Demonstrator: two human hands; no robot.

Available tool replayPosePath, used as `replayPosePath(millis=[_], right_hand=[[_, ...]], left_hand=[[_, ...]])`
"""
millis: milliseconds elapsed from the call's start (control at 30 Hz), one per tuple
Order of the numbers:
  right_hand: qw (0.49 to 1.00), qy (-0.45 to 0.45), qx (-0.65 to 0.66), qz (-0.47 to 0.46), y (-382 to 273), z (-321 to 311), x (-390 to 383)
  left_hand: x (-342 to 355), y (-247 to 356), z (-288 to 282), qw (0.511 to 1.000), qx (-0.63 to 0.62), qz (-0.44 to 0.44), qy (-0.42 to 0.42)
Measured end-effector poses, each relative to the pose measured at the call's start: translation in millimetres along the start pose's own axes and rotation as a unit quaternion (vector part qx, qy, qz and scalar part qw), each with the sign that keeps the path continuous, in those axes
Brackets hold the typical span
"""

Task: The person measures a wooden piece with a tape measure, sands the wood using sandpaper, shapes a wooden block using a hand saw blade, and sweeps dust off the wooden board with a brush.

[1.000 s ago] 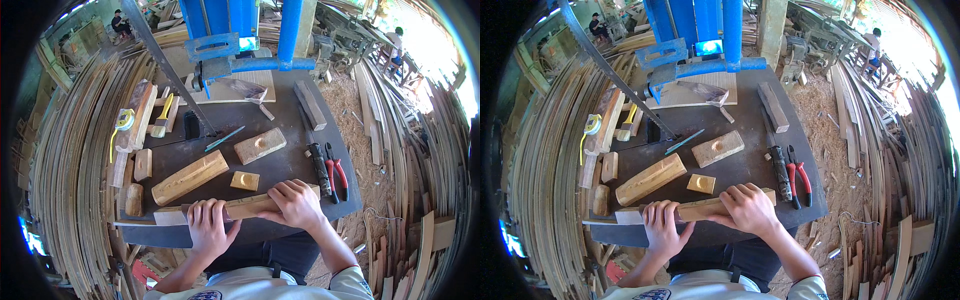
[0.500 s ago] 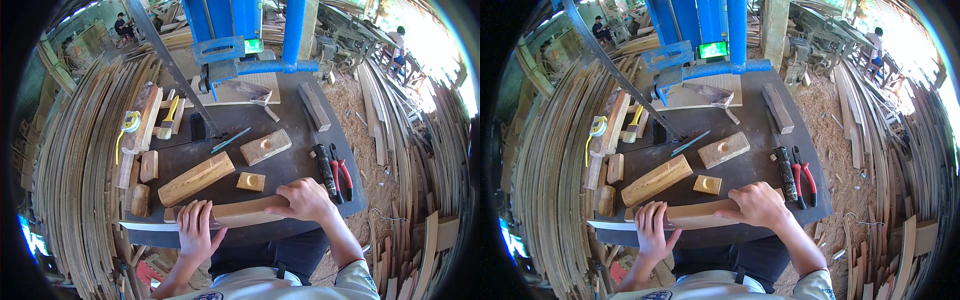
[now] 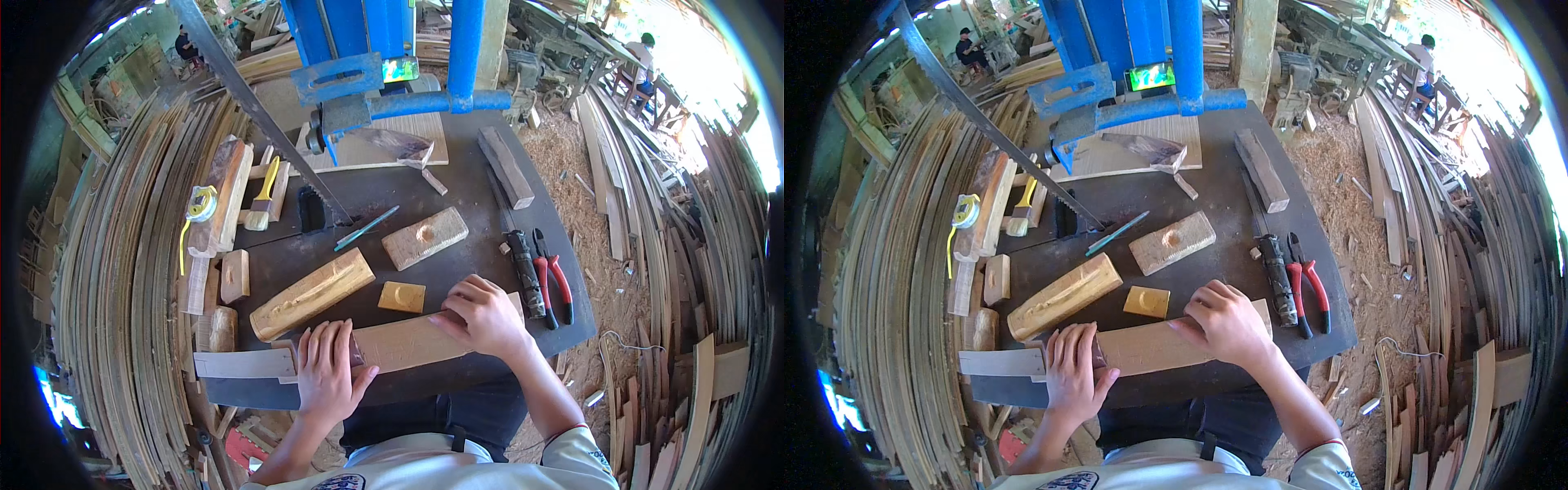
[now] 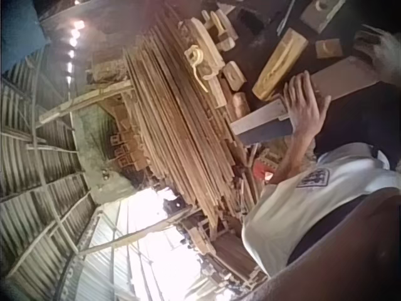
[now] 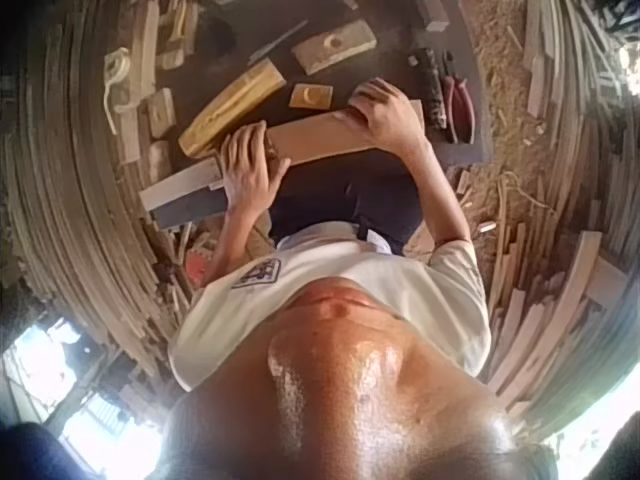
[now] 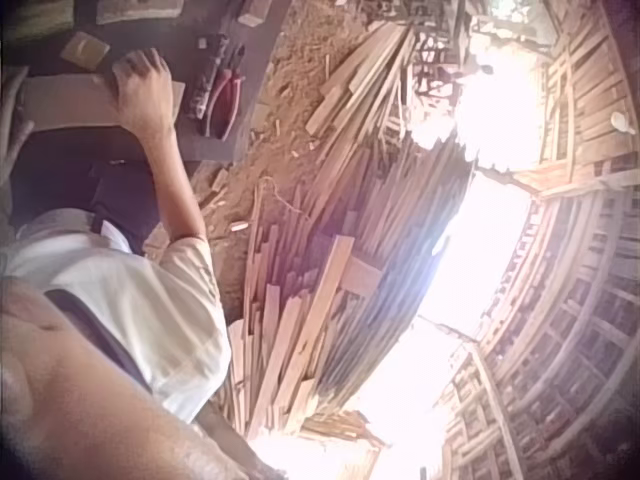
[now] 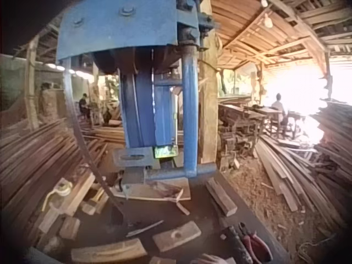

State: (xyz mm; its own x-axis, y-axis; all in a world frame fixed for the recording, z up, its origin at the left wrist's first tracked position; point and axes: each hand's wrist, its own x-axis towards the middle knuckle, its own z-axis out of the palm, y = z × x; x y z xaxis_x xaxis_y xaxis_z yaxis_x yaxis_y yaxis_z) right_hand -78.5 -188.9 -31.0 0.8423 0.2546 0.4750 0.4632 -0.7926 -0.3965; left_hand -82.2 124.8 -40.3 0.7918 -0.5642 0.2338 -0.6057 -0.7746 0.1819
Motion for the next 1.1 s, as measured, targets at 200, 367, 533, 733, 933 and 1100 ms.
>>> replayPosePath(millis=[200, 367, 533, 733, 933, 1100], right_hand=[[0.993, -0.036, 0.020, 0.108, -2.4, -0.8, -2.7], [0.990, -0.035, 0.017, 0.139, -3.3, -3.7, -0.2], [0.989, -0.034, 0.017, 0.143, -4.4, -1.5, 0.2], [0.987, -0.036, 0.013, 0.158, -5.7, -1.9, -0.9], [0.984, -0.037, 0.016, 0.175, -7.0, -4.4, -0.3], [0.985, -0.020, 0.021, 0.170, -5.4, -1.0, -1.2]], left_hand=[[-18.0, 3.3, -13.4, 0.996, 0.028, -0.007, -0.082], [-36.1, 0.6, -24.6, 0.988, 0.039, -0.069, -0.133], [-20.2, 16.7, -17.0, 0.991, 0.027, -0.079, -0.109], [20.7, 80.7, 20.1, 0.995, -0.062, 0.026, -0.071], [-4.6, 49.9, -3.0, 0.994, -0.025, 0.004, -0.107], [-21.8, 29.0, -11.5, 0.991, 0.011, -0.051, -0.124]])
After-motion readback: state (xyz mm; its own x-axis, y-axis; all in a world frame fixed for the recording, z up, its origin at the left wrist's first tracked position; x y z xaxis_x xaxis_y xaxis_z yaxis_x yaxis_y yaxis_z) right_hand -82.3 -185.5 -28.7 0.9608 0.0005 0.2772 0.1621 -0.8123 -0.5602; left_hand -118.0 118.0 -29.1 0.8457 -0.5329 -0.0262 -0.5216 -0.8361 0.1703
